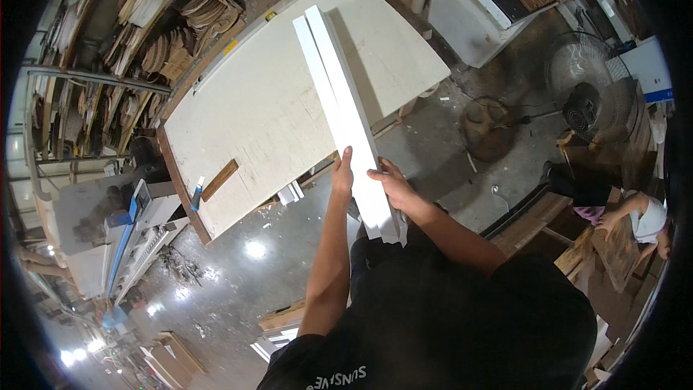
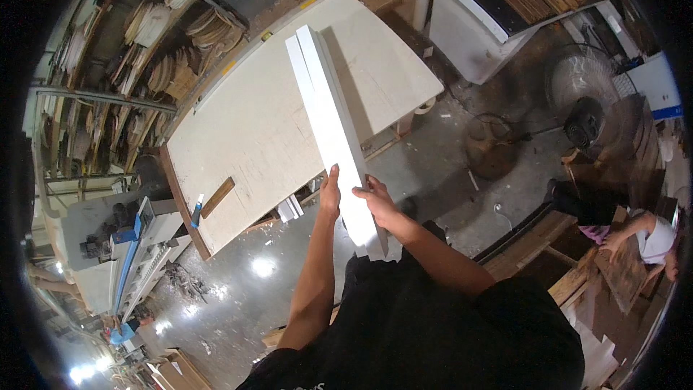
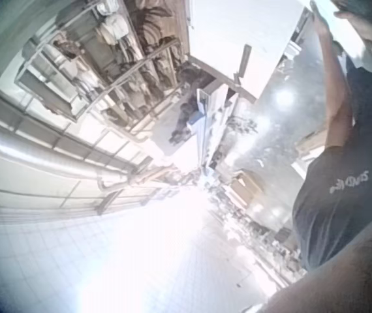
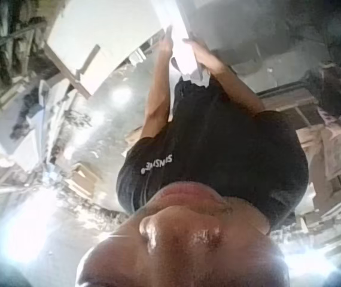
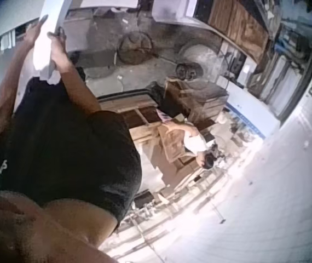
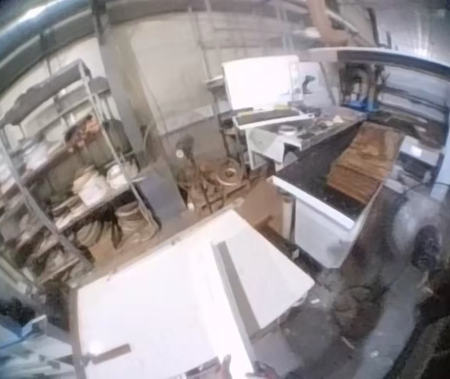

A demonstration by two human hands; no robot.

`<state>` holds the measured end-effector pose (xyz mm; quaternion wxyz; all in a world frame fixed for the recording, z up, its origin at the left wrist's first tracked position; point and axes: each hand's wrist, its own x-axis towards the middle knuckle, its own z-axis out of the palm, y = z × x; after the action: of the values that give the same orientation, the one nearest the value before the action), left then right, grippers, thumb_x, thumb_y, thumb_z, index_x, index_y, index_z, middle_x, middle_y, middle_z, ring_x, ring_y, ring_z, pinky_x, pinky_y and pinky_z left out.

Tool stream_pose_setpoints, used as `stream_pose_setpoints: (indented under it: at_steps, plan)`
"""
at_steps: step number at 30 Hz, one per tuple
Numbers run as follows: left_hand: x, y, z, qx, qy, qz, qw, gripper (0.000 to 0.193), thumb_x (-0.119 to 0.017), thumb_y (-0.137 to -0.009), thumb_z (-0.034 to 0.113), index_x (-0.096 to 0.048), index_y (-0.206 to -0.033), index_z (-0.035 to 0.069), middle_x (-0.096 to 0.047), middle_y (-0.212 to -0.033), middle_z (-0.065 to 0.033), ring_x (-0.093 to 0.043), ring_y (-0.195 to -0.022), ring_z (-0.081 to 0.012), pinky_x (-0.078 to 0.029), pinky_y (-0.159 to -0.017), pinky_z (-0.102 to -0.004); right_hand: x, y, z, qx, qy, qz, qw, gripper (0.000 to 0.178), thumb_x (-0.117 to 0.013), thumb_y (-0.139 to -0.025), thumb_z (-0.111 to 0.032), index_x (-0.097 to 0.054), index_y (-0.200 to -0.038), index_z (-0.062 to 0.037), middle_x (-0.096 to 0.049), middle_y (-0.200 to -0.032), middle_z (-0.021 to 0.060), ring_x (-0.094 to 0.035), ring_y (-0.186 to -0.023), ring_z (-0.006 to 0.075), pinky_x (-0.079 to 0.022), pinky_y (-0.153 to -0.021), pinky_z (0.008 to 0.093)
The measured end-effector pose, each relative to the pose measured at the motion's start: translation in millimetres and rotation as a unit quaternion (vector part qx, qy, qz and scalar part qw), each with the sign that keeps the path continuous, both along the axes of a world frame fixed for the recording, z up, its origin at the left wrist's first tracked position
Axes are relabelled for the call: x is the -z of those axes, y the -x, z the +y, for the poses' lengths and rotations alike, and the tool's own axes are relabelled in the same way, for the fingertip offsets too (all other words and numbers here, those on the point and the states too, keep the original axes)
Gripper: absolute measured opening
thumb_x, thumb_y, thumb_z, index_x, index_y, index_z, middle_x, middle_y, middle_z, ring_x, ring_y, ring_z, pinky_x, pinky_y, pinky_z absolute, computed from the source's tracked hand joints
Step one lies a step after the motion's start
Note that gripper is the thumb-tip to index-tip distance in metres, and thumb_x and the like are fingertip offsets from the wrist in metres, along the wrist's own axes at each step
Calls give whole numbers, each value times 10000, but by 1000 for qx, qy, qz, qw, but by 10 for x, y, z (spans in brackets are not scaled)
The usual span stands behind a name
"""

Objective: Measuring and marking wooden planks before moving them to an edge banding machine.

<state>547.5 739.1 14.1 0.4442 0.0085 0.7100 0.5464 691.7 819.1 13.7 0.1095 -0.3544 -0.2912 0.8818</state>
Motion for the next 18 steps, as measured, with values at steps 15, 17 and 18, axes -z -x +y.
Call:
stream_pose_setpoints:
  at_steps: [15, 17, 18]
  plan:
    - [211, 34, -69, -14, -127, -131, 983, 975, -383, -1053, 751, -235, -1681, 21, -321, -1713, -169, -330, -1556, -313, -252, -1286, -432, -443, -17, -62, -288, -445, -345, 774, 795, -557, -1054, -589, -413, -1621, -51, -304, -1656, 237, -316, -1533, 328, -256, -1264, 438]
    - [116, -24, 72, -2, -144, -152, 978, 978, -369, -1051, 761, -219, -1691, 36, -307, -1724, -160, -323, -1560, -313, -248, -1289, -431, -94, -66, 6, -197, -372, -240, 875, 872, -554, -1045, -608, -322, -1646, -21, -253, -1689, 251, -257, -1568, 364, -210, -1287, 445]
    - [76, -48, 129, -17, -152, -188, 970, 958, -368, -1056, 754, -246, -1684, 41, -318, -1718, -159, -321, -1560, -312, -245, -1289, -426, 55, -82, 37, -105, -289, -121, 944, 955, -551, -1037, -628, -231, -1671, 10, -202, -1723, 265, -199, -1603, 400, -164, -1310, 452]
